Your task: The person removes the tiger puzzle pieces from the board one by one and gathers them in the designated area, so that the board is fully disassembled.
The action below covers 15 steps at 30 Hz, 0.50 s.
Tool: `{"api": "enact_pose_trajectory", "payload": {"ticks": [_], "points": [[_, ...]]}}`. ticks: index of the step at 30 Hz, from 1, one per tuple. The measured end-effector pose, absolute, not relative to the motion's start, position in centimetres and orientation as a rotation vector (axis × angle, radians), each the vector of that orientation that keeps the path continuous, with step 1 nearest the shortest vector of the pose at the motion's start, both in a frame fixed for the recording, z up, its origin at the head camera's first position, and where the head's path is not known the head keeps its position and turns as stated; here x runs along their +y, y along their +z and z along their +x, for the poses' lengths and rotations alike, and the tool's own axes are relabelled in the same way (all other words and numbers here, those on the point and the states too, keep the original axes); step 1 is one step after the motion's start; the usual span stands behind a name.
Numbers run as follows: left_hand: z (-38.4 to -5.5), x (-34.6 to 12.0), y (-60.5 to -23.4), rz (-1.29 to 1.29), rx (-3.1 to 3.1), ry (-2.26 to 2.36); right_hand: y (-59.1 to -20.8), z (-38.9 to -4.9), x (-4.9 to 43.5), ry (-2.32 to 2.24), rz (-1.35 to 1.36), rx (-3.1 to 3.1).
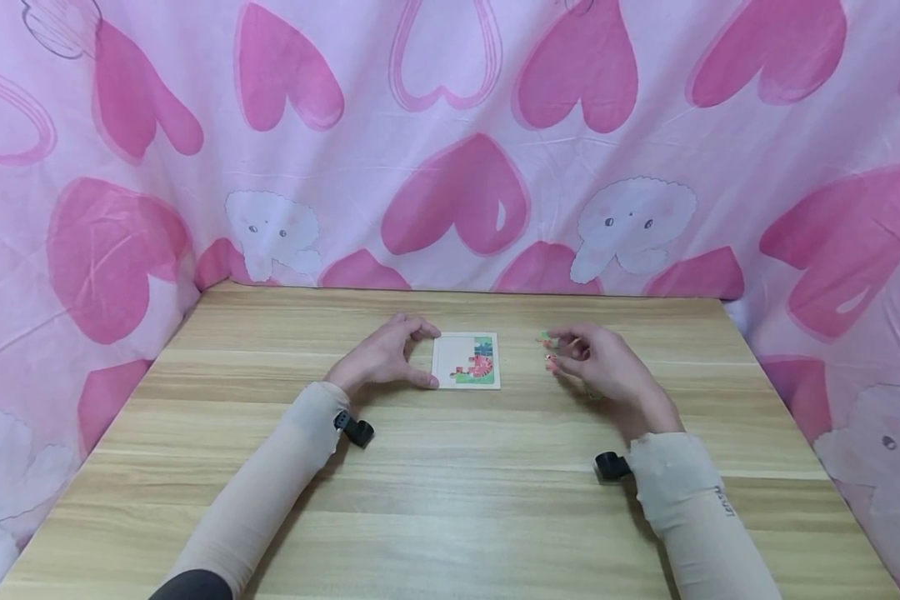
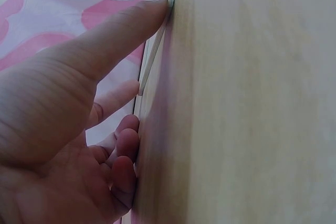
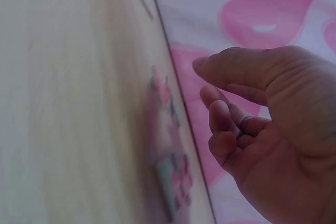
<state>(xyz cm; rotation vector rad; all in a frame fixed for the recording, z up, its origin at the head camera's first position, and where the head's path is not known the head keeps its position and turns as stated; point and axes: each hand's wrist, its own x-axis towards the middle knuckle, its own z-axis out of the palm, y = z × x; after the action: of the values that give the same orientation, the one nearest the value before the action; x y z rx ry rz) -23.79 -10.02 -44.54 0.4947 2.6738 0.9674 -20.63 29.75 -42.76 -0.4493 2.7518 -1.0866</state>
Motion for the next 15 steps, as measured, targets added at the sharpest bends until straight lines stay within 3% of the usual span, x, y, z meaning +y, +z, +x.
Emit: {"api": "enact_pose_trajectory", "payload": {"ticks": [15], "points": [[-23.7,-10.0,-44.6,0.505,2.680,0.956,-38.9,-21.5,25.7,-1.469,-0.593,2.674]]}}
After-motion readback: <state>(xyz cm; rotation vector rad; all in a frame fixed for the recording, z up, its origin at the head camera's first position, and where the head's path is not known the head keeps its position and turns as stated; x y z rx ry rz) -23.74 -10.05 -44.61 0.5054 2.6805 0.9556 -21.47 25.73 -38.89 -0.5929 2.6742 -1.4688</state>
